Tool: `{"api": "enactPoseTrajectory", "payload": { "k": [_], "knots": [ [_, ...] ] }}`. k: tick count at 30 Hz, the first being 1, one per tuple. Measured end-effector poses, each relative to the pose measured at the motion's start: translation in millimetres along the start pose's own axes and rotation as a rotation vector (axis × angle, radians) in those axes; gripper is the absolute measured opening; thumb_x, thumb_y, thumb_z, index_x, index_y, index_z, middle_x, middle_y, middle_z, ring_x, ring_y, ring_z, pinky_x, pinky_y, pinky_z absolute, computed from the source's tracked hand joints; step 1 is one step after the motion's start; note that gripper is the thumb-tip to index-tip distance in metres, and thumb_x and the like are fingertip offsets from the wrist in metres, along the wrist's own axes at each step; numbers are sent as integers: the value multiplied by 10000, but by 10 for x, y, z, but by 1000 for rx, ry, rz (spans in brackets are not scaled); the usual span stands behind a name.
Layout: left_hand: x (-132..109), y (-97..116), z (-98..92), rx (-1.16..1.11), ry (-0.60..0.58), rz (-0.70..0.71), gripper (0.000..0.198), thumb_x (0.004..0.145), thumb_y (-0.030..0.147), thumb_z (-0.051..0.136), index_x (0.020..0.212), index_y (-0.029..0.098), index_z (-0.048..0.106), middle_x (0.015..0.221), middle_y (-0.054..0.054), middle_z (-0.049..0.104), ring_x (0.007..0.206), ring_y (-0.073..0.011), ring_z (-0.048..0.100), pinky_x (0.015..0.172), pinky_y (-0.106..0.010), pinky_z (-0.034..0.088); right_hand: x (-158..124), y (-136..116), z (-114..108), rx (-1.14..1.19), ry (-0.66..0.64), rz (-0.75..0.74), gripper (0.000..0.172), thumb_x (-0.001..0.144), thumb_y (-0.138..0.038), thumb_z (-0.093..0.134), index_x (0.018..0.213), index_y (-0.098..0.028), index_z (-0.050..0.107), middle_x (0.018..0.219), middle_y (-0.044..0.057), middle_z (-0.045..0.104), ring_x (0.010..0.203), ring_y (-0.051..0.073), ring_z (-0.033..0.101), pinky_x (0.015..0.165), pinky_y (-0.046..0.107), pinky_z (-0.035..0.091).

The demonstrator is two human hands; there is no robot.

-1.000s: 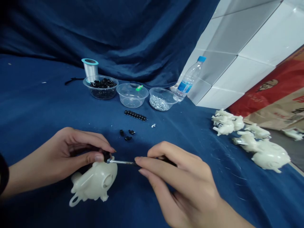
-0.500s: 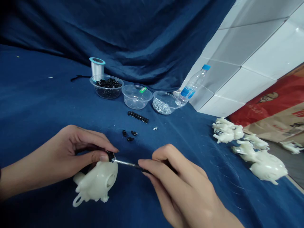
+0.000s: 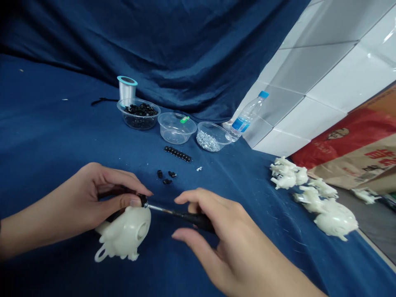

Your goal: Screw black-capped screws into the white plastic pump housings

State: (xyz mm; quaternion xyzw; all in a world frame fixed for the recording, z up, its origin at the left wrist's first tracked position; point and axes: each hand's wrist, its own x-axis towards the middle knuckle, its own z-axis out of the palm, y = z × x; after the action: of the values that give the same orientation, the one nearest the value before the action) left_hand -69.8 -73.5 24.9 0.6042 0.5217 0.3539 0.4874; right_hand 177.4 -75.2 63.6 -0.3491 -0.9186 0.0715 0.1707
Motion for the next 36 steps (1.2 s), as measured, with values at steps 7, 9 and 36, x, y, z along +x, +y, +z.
{"api": "enactPoseTrajectory", "payload": {
  "k": [7,9,36],
  "knots": [
    [-1,-9,-8,21,-3,15,122,800,300,674,852,304,785,875,36,778,806,-159,722,688,-217,556,11,105,103,-324,184,-413,270,875,-42,567,1138,-93,603,744,58,647,599,165,559,520,298,450],
    [2,-8,-6,6,-14,6,115,800,295,675,836,301,784,861,37,776,802,-155,716,686,-217,547,28,70,117,-227,150,-339,230,886,-61,539,1093,-114,624,697,45,644,559,160,565,496,287,457],
    [-47,-15,-5,-26,30,53,114,793,248,672,806,264,784,804,16,775,770,-174,714,707,-257,553,140,-148,-32,372,-257,387,235,955,-362,522,960,-191,684,706,16,669,536,118,606,421,181,474]
  ]
}}
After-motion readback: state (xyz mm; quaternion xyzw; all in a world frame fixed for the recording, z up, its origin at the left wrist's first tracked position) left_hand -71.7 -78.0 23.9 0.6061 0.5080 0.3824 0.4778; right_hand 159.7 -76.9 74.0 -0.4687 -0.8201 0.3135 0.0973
